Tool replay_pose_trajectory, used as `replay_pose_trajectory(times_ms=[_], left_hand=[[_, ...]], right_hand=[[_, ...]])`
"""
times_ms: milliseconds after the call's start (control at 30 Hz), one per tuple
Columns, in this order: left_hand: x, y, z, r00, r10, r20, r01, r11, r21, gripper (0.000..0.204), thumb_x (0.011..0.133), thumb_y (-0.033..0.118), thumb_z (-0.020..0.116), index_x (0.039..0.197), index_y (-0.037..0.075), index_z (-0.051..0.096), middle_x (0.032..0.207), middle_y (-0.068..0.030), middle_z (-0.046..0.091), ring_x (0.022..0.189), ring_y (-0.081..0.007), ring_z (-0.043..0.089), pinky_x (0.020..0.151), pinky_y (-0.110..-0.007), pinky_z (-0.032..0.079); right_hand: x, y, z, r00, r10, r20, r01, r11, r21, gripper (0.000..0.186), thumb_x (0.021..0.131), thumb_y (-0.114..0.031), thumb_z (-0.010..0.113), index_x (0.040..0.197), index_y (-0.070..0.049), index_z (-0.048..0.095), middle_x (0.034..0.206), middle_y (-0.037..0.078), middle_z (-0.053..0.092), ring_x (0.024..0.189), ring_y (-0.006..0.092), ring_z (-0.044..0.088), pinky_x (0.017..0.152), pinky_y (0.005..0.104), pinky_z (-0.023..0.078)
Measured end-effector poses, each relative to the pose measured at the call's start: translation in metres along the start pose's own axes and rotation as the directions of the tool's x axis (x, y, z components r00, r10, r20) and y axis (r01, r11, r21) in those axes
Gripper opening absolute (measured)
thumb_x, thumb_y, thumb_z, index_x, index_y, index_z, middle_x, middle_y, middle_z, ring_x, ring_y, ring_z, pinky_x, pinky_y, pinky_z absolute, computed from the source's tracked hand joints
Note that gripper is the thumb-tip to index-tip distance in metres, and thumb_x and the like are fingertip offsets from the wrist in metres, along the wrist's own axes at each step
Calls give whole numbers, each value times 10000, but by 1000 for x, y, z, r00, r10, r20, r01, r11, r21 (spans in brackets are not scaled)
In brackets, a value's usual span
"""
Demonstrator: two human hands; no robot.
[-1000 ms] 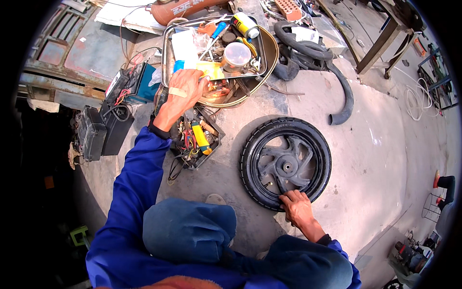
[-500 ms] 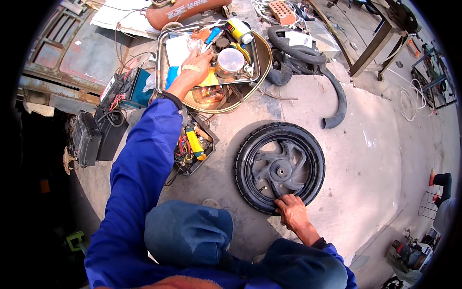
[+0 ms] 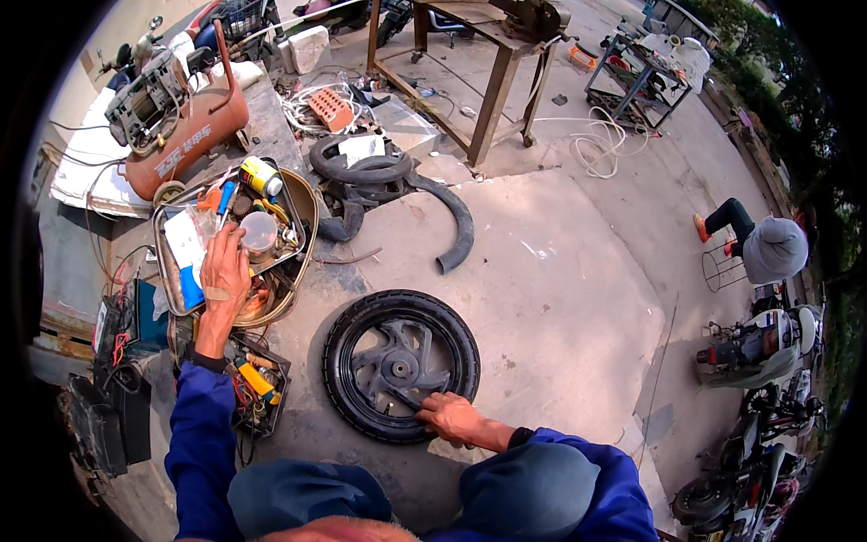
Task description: The person picks up a small tire and uses a screwdriver to pry the tire off the rim. They then apply a substance from a small container onto the tire bead using the screwdriver.
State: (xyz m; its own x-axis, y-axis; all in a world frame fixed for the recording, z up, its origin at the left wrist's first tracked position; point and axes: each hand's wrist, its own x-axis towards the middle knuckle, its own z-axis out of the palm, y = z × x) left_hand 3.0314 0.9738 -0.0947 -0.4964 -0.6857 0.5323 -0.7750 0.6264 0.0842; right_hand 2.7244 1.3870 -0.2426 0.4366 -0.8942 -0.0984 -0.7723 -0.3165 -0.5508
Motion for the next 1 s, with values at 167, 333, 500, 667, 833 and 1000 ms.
replay_pose_trajectory(times_ms=[167, 333, 500, 667, 833, 1000], left_hand=[[-10, 62, -35, 988, 150, -37, -153, 983, -101, 416, 904, 53, 775, 1307, 22, 680, 1376, -121, 647, 1202, -352, 638, 988, -480, 537], [-61, 118, -43, 946, 238, 220, -146, 920, -364, 387, 892, 91, 794, 1261, 29, 694, 1292, -115, 674, 1173, -332, 652, 972, -461, 545], [-143, 140, -29, 851, 267, 453, -12, 871, -491, 405, 907, 134, 815, 1276, 17, 698, 1333, -145, 672, 1239, -359, 647, 1038, -471, 555], [-214, 146, -21, 727, 150, 670, 149, 918, -368, 526, 952, 179, 795, 1429, 23, 636, 1573, -175, 551, 1454, -383, 535, 1152, -507, 492], [-262, 147, -9, 746, 106, 657, 192, 911, -365, 691, 948, 163, 798, 1549, -40, 523, 1737, -228, 368, 1616, -435, 353, 1246, -534, 428], [-265, 152, -4, 796, 108, 596, 173, 902, -395, 694, 945, 128, 785, 1545, -74, 501, 1728, -270, 363, 1613, -468, 346, 1265, -528, 415]], right_hand=[[-4, -1, 10, 1000, 2, -29, -2, 1000, 9, 346, 885, -262, 810, 1197, -125, 749, 1107, 57, 664, 1116, 292, 663, 920, 436, 543], [-4, -1, 12, 999, -14, -32, 14, 1000, 8, 319, 908, -234, 779, 1204, -120, 744, 1101, 61, 665, 1103, 297, 665, 914, 435, 548], [-3, 4, 12, 998, -37, -41, 37, 999, 13, 318, 912, -233, 776, 1208, -121, 744, 1096, 60, 664, 1097, 296, 667, 910, 435, 549], [-7, 3, 8, 999, -36, -36, 36, 999, 5, 325, 919, -263, 783, 1213, -129, 745, 1094, 54, 664, 1092, 289, 666, 912, 434, 548], [-2, 3, 6, 998, -66, -18, 66, 998, 9, 330, 920, -285, 791, 1211, -137, 745, 1095, 42, 665, 1081, 279, 660, 910, 426, 546], [-2, 5, 2, 997, -78, -7, 78, 997, -24, 337, 913, -293, 800, 1209, -139, 745, 1093, 40, 666, 1081, 279, 658, 911, 423, 546]])
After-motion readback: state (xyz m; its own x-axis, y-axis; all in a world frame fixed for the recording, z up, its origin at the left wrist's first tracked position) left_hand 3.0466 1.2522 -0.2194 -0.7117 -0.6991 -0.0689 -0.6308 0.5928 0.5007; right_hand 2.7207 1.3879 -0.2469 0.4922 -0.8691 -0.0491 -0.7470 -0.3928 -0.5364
